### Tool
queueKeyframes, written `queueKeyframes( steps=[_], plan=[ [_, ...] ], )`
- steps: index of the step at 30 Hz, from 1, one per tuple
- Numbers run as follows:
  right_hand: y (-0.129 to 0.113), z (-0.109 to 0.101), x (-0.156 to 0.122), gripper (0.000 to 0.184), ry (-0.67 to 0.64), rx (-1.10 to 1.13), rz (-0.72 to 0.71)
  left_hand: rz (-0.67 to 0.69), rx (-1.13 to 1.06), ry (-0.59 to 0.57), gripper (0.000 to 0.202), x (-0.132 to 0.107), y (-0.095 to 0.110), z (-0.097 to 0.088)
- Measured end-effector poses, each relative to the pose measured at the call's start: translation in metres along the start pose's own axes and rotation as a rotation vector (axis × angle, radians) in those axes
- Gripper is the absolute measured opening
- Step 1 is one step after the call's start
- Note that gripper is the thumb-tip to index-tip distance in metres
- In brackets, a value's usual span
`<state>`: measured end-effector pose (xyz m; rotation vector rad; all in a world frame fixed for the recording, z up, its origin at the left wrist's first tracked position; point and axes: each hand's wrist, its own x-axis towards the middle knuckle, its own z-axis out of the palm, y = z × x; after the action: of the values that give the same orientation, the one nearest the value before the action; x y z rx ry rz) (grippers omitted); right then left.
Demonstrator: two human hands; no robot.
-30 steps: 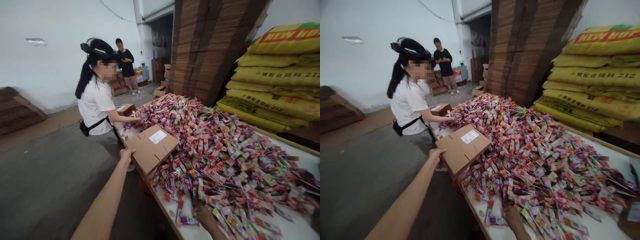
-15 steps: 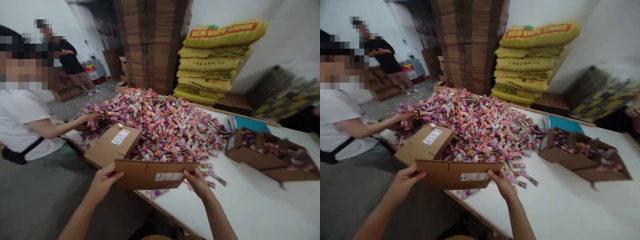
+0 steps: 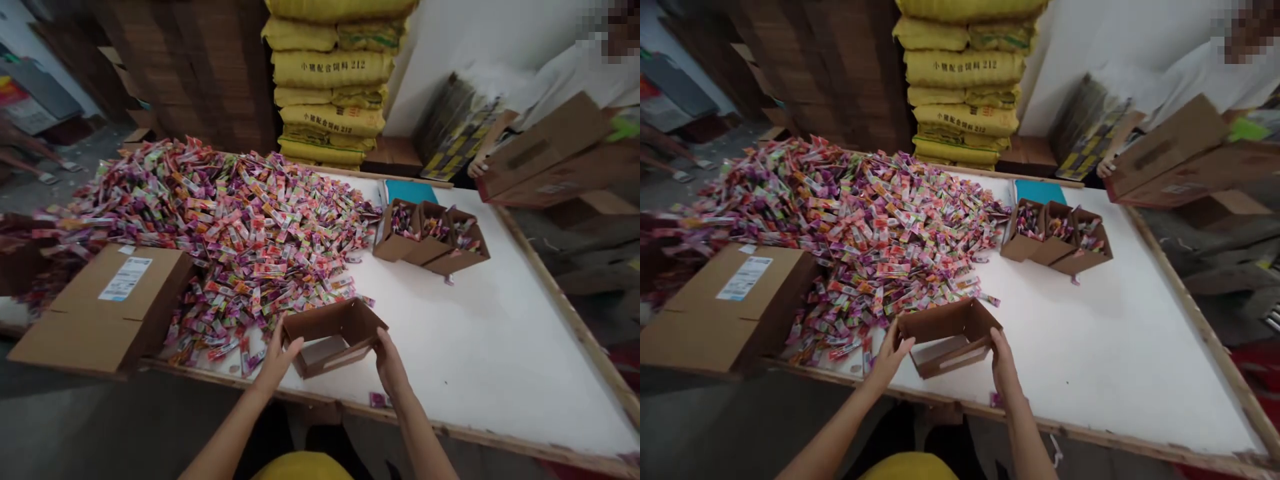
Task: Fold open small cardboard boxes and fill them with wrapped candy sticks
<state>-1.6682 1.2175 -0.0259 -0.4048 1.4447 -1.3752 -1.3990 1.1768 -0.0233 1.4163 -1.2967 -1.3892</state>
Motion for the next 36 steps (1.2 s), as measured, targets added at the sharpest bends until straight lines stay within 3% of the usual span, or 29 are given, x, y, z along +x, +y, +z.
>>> queueKeyframes(
  steps=[3, 5, 7, 9, 12, 14, 17, 20, 24, 27, 29, 30, 33, 36],
  plan=[
    [-0.009, -0.010, 0.003, 0.040, -0.207, -0.046, 0.116, 0.039, 0.064, -0.066, 0.074, -0.008, -0.007, 0.005],
    [-0.005, -0.018, 0.003, 0.041, -0.319, -0.244, 0.215, 0.049, 0.135, -0.010, 0.083, -0.012, -0.017, 0.004],
    [0.007, -0.023, 0.004, 0.042, -0.331, -0.474, 0.267, 0.062, 0.159, 0.006, 0.082, -0.016, -0.028, 0.005],
    [0.021, -0.022, 0.007, 0.057, -0.259, -0.654, 0.166, 0.072, 0.111, -0.014, 0.066, -0.019, -0.037, 0.007],
    [0.023, -0.013, 0.009, 0.077, -0.243, -0.841, -0.194, 0.084, 0.026, -0.005, 0.043, -0.023, -0.045, 0.011],
    [0.008, -0.009, 0.002, 0.071, -0.352, -0.954, -0.425, 0.101, 0.003, 0.041, 0.038, -0.023, -0.048, 0.013],
    [-0.020, -0.006, -0.026, 0.078, -0.611, -1.184, -0.603, 0.151, -0.008, 0.122, 0.034, -0.022, -0.051, 0.012],
    [-0.029, -0.003, -0.057, 0.081, -0.738, -1.393, -0.644, 0.203, -0.012, 0.189, 0.033, -0.024, -0.054, 0.010],
    [-0.024, 0.006, -0.074, 0.045, -0.645, -1.439, -0.602, 0.223, -0.002, 0.190, 0.049, -0.029, -0.057, 0.010],
    [-0.028, 0.006, -0.074, 0.074, -0.699, -1.359, -0.578, 0.218, 0.079, 0.163, 0.054, -0.029, -0.056, 0.003],
    [-0.030, 0.003, -0.074, 0.091, -0.697, -1.329, -0.585, 0.194, 0.133, 0.081, 0.057, -0.026, -0.050, -0.009],
    [-0.029, 0.002, -0.074, 0.088, -0.661, -1.318, -0.591, 0.172, 0.161, -0.003, 0.057, -0.024, -0.045, -0.017],
    [-0.018, 0.003, -0.074, 0.039, -0.506, -1.296, -0.612, 0.175, 0.347, -0.264, 0.050, -0.022, -0.018, -0.031],
    [0.004, 0.007, -0.070, 0.010, -0.397, -1.310, -0.677, 0.358, 0.648, -0.348, 0.028, -0.031, 0.010, -0.015]
  ],
)
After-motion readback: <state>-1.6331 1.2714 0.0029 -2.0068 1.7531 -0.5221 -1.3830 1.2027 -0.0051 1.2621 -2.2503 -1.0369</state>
